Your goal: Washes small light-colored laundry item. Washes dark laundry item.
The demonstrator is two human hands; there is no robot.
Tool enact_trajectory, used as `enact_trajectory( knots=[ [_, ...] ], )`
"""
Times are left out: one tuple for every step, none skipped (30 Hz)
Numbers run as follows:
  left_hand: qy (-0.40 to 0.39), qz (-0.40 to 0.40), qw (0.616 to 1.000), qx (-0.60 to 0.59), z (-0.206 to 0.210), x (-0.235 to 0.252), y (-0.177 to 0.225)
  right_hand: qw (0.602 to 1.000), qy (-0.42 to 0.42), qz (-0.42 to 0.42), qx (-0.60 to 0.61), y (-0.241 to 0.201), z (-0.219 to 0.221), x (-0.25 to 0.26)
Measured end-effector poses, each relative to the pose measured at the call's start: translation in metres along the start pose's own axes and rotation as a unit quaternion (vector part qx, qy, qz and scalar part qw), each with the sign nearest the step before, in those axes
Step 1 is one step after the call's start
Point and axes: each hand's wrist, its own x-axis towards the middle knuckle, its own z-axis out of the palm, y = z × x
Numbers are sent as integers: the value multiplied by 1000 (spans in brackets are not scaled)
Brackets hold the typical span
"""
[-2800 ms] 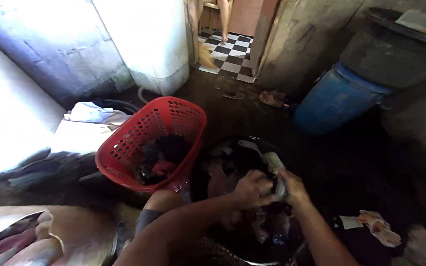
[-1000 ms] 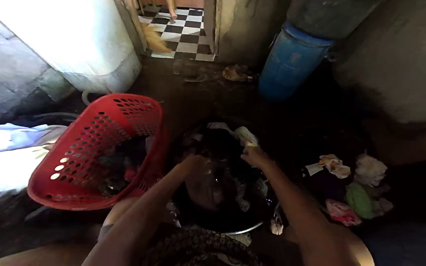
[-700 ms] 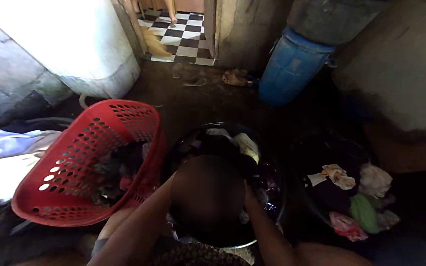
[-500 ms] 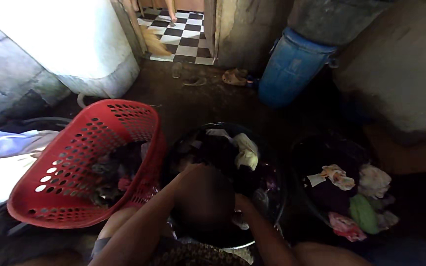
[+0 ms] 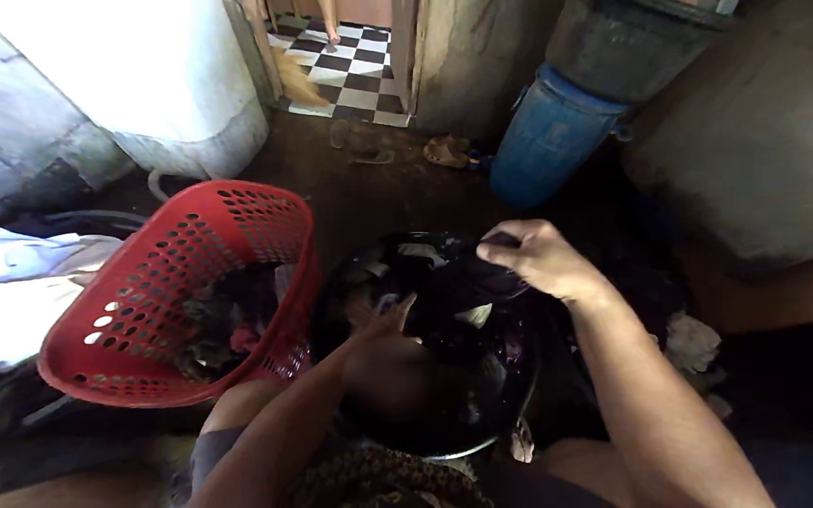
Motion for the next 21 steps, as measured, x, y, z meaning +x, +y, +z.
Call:
enact_trajectory(
  knots=[
    [35, 19, 995, -95, 3, -3, 9, 999, 36, -24, 8, -6, -9, -3],
    [58, 19, 981, -184, 4, -6, 21, 997, 69, -44, 17, -7, -12, -5],
    [78, 16, 966, -245, 3, -7, 32, 993, 96, -62, 28, -9, -13, -8],
    [92, 20, 956, -277, 3, -6, 37, 989, 121, -77, 42, -11, -11, -12],
    [99, 28, 954, -281, 4, -4, 40, 983, 146, -90, 58, -13, -8, -16],
    [99, 41, 958, -266, 7, -1, 37, 977, 166, -106, 77, -14, -3, -20],
    [89, 48, 964, -244, 10, 2, 32, 969, 187, -124, 102, -16, 1, -22],
    [76, 45, 971, -224, 14, 3, 27, 959, 208, -143, 131, -19, 4, -24],
    [64, 29, 977, -202, 18, 4, 22, 948, 225, -162, 159, -24, 6, -25],
    [59, 2, 982, -182, 23, 6, 17, 937, 239, -179, 184, -30, 5, -25],
    [58, -29, 983, -172, 27, 5, 16, 928, 246, -193, 202, -38, 3, -27],
    [59, -54, 982, -172, 31, 5, 15, 921, 253, -208, 212, -46, -1, -28],
    [66, -67, 979, -181, 35, 5, 14, 914, 259, -223, 219, -54, -5, -29],
    [75, -73, 976, -192, 37, 5, 15, 905, 267, -239, 228, -60, -9, -29],
    [83, -74, 973, -204, 39, 6, 15, 896, 274, -257, 236, -65, -13, -29],
    [91, -72, 969, -217, 38, 6, 18, 888, 287, -269, 238, -69, -18, -29],
    [105, -69, 966, -224, 34, 6, 23, 881, 303, -277, 235, -71, -23, -29],
    [119, -74, 962, -232, 27, 4, 31, 875, 322, -279, 229, -70, -28, -29],
    [128, -96, 955, -251, 19, 4, 37, 871, 341, -278, 221, -66, -33, -29],
    [134, -123, 943, -278, 9, 3, 44, 866, 361, -273, 212, -58, -39, -27],
    [135, -146, 930, -309, -3, -1, 50, 864, 383, -259, 200, -46, -43, -25]
  ],
)
